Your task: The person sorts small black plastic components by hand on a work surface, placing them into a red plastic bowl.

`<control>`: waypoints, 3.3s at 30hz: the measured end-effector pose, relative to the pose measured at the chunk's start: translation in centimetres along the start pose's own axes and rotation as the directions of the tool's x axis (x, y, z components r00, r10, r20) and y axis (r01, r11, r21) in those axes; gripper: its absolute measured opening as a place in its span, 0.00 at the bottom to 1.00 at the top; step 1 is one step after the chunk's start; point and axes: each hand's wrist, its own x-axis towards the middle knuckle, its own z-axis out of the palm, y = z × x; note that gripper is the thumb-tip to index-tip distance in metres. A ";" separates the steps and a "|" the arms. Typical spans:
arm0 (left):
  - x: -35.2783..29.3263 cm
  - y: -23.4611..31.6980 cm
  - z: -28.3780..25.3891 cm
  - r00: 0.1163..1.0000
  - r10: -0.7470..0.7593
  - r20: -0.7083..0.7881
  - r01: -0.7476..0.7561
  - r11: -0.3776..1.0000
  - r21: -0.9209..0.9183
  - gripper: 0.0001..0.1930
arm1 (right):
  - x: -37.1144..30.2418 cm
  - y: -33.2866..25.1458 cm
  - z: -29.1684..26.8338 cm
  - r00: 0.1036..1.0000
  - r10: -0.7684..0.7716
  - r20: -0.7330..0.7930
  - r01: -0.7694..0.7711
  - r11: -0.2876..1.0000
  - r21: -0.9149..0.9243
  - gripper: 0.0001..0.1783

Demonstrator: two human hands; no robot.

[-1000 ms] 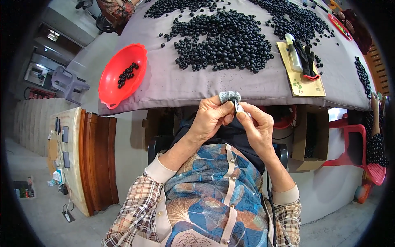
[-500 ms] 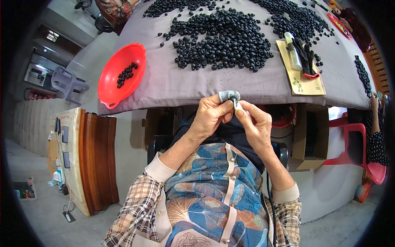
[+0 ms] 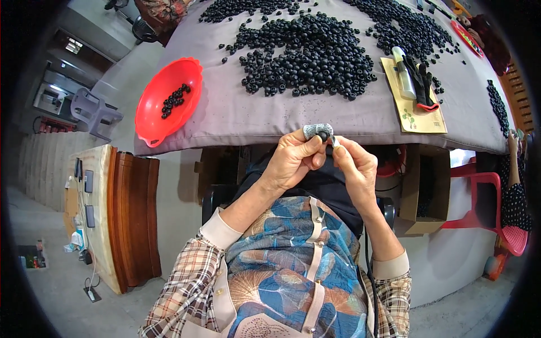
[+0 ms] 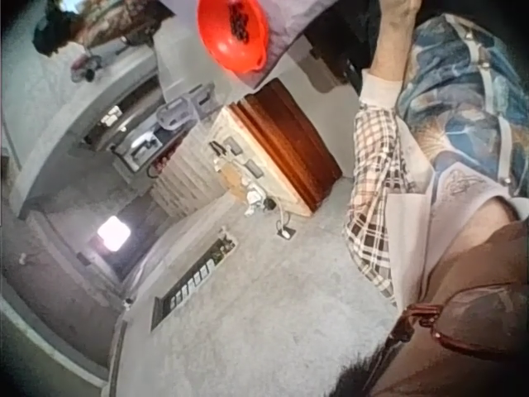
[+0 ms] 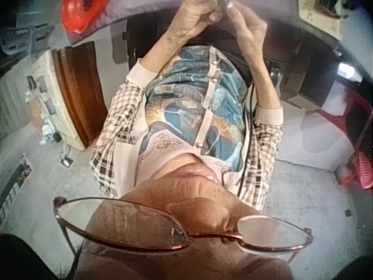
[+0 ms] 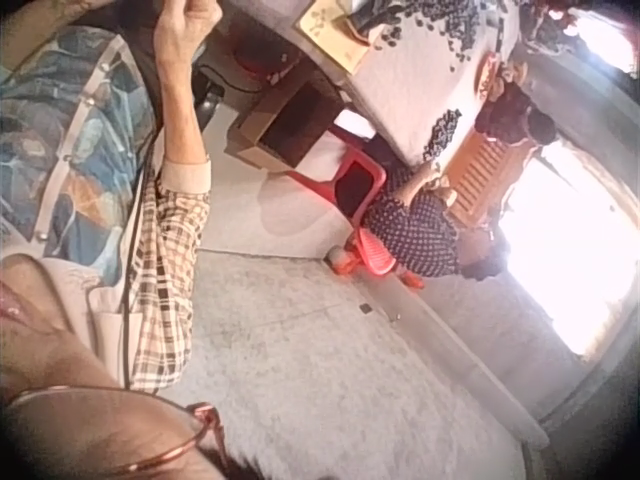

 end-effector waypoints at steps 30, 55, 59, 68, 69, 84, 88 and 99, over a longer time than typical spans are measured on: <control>-0.1 0.4 -0.2 1.000 -0.013 0.003 0.013 0.998 0.058 0.08 | -0.2 -0.5 0.2 0.988 -0.150 0.041 0.156 0.940 -0.302 0.10; 0.0 0.6 -0.2 0.999 -0.036 0.012 0.035 0.997 0.076 0.09 | -0.2 -0.7 0.1 0.996 -0.081 0.044 0.089 0.971 -0.223 0.11; 0.0 0.7 0.0 0.999 -0.034 -0.013 0.034 0.998 0.061 0.07 | -0.1 -0.7 0.2 0.995 -0.084 0.050 0.093 0.970 -0.223 0.11; -0.1 0.8 0.0 0.997 -0.035 -0.065 0.044 0.989 0.139 0.07 | 0.0 -0.2 0.3 0.997 -0.065 0.031 0.071 0.964 -0.255 0.10; -0.1 0.8 0.0 0.997 -0.030 -0.071 0.040 0.988 0.150 0.07 | 0.0 -0.2 0.3 0.998 -0.043 0.037 0.051 0.963 -0.263 0.10; 0.0 0.4 0.1 0.998 -0.004 -0.064 0.016 0.982 0.190 0.06 | 0.2 0.3 0.4 0.999 0.041 -0.024 -0.044 0.992 -0.118 0.10; 0.1 0.0 -0.3 0.998 -0.032 -0.058 0.037 0.996 0.078 0.07 | 0.3 0.5 -0.2 0.990 0.133 0.038 -0.136 0.984 0.115 0.10; 0.1 -1.2 0.8 0.997 -0.076 -0.002 0.075 0.983 0.169 0.07 | 0.8 -0.6 -0.3 0.970 0.227 0.091 -0.243 0.937 0.250 0.10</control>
